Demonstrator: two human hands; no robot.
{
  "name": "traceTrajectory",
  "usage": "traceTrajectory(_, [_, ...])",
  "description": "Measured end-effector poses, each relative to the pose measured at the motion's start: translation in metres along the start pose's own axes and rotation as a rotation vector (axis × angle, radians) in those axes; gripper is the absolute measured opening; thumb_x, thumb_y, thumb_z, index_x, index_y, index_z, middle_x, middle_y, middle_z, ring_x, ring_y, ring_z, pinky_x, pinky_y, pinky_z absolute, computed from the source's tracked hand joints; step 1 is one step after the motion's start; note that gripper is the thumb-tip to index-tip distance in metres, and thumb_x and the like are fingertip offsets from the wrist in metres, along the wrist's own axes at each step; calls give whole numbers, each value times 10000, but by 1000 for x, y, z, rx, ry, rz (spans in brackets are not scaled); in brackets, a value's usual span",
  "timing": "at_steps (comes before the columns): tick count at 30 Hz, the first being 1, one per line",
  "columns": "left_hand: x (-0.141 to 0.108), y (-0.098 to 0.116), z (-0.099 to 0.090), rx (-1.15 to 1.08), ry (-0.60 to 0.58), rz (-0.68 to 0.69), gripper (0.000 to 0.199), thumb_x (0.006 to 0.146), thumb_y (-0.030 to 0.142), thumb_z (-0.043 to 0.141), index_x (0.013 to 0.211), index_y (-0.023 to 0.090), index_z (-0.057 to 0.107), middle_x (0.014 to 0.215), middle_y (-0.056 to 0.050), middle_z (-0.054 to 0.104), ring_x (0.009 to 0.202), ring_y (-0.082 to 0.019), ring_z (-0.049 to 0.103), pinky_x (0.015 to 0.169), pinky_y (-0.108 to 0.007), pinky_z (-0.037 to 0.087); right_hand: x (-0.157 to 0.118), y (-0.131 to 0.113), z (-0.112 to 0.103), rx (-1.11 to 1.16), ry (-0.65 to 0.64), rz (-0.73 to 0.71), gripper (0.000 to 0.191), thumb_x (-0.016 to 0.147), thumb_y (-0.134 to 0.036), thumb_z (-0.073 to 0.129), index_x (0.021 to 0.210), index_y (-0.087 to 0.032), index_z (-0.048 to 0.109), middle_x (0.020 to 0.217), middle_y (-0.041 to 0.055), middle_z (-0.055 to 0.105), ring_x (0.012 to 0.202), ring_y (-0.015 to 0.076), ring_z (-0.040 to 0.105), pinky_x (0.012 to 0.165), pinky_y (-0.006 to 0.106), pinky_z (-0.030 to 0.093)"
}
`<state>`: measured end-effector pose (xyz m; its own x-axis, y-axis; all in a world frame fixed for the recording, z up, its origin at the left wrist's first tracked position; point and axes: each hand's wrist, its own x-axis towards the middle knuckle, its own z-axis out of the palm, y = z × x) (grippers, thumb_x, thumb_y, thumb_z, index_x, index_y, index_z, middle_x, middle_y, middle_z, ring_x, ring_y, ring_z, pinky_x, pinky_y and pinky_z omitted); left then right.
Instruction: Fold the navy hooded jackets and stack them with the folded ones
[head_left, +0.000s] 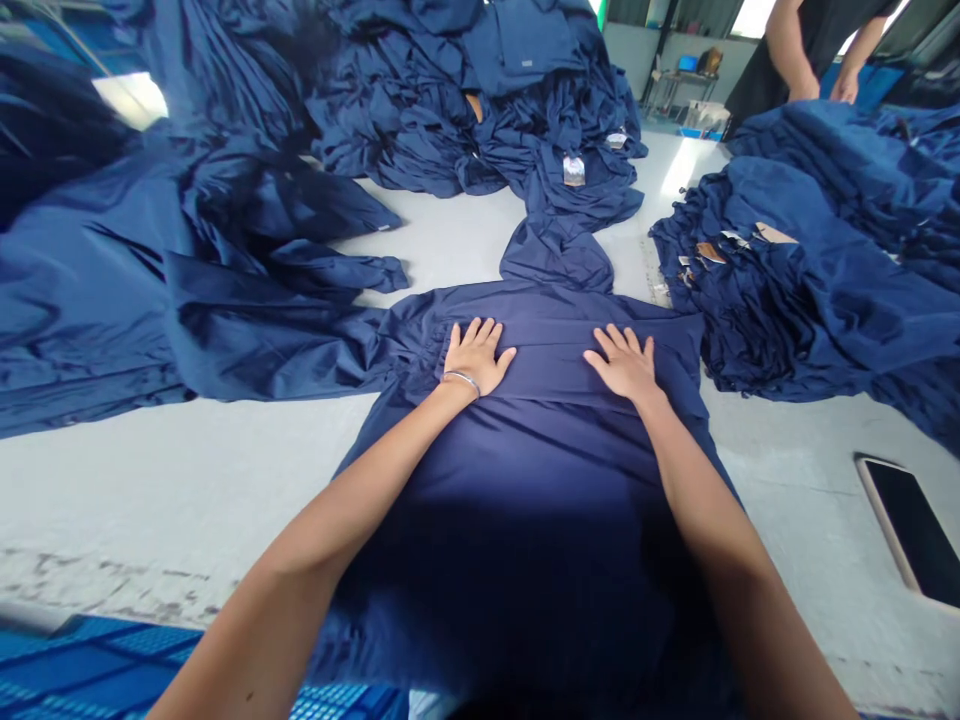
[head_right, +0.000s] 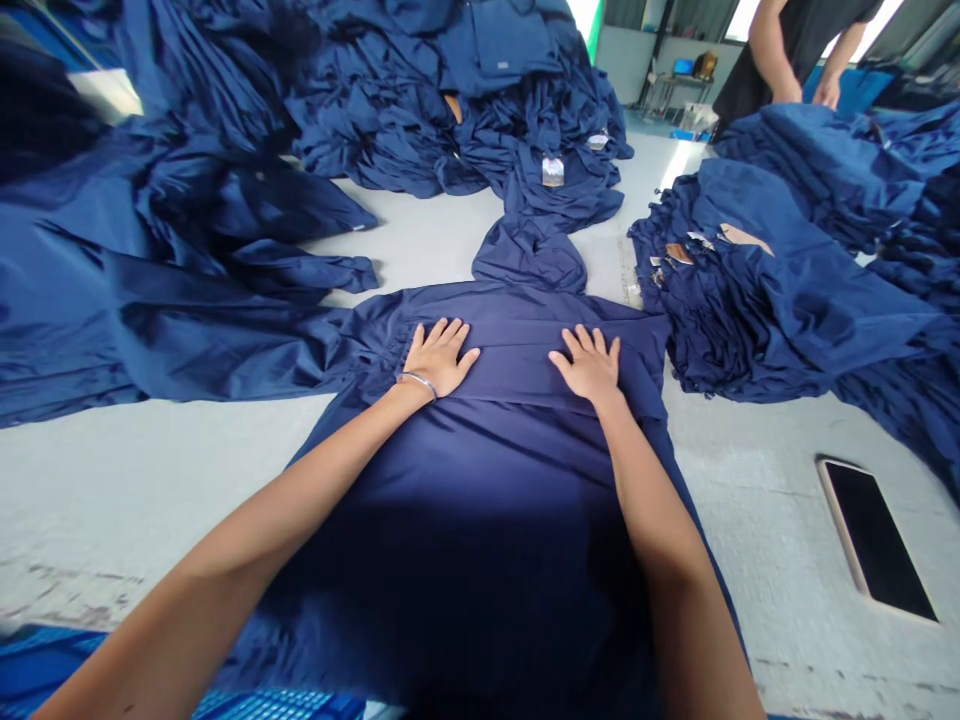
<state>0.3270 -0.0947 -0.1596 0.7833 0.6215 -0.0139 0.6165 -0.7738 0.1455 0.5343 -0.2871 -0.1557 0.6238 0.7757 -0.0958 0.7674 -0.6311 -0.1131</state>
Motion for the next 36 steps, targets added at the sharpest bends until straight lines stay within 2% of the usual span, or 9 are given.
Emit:
traceTrajectory(7, [0, -26, -12, -51, -24, 40, 634, 1045, 471, 375, 1607, 181, 403, 1711, -89, 281, 1603, -302, 199, 1304, -536, 177, 2, 21, 3, 62, 38, 150, 746, 1029, -648, 235, 1656, -254, 326, 1748, 38, 193, 1606, 361, 139, 1250, 708, 99])
traceTrajectory(9, [-9, -61, -27, -80, 185, -20, 626, 997, 445, 483, 1562, 175, 457, 1686, -121, 328, 1584, -326, 243, 1291, -540, 226, 2, 21, 5, 69, 57, 141, 748, 1027, -646, 239, 1646, -240, 349, 1742, 48, 218, 1601, 365, 157, 1245, 717, 112])
traceTrajectory(14, [-64, -183, -72, -37, 983, -435, 873, 833, 422, 672, 1561, 57, 360, 1545, -233, 434, 1451, -392, 399, 1236, -638, 299, 5, 20, 8, 55, 73, 153, 751, 1028, -636, 233, 1633, -216, 377, 1735, 59, 244, 1593, 364, 184, 1252, 706, 143])
traceTrajectory(16, [-85, -227, -84, -20, 1078, -559, 938, 810, 583, 674, 1578, 144, 362, 1578, -178, 421, 1448, -437, 389, 1180, -732, 298, 6, 19, 9, 49, 82, 159, 750, 1027, -629, 234, 1628, -207, 387, 1730, 69, 258, 1587, 371, 200, 1251, 703, 160])
traceTrajectory(21, [-90, -281, -109, -179, 729, -756, 863, 782, 940, 331, 1012, 215, 737, 1385, -88, 651, 1431, -517, 409, 1028, -806, 345, 7, 16, 13, 46, 116, 156, 738, 1028, -614, 239, 1612, -200, 415, 1715, 95, 295, 1574, 378, 231, 1245, 700, 180])
traceTrajectory(25, [-68, -245, -154, -184, 780, -618, 668, 837, 874, 377, 968, 308, 708, 1247, -80, 736, 1441, -444, 457, 1065, -727, 388, 7, 17, 14, 55, 120, 148, 749, 1027, -621, 227, 1607, -192, 424, 1714, 97, 294, 1575, 377, 225, 1240, 695, 187])
traceTrajectory(29, [-46, -138, -194, -125, 770, -408, 592, 905, 747, 494, 1076, 228, 721, 1228, -139, 737, 1433, -445, 464, 1078, -654, 380, 7, 18, 16, 47, 127, 137, 749, 1031, -614, 212, 1615, -190, 409, 1712, 106, 298, 1571, 376, 229, 1235, 690, 189])
traceTrajectory(33, [-27, -21, -175, -210, 482, -227, 687, 911, 642, 600, 1252, 50, 665, 1254, -282, 691, 1289, -468, 594, 1079, -636, 434, 7, 19, 19, 57, 134, 128, 739, 1035, -605, 219, 1613, -185, 407, 1711, 115, 298, 1570, 373, 223, 1235, 685, 184])
traceTrajectory(36, [-15, 21, -137, -518, 49, 54, 706, 885, 669, 651, 1299, 98, 680, 1371, -188, 674, 1351, -364, 589, 1147, -422, 455, 6, 19, 18, 67, 133, 127, 728, 1036, -601, 227, 1610, -191, 411, 1710, 113, 299, 1568, 369, 222, 1237, 679, 177])
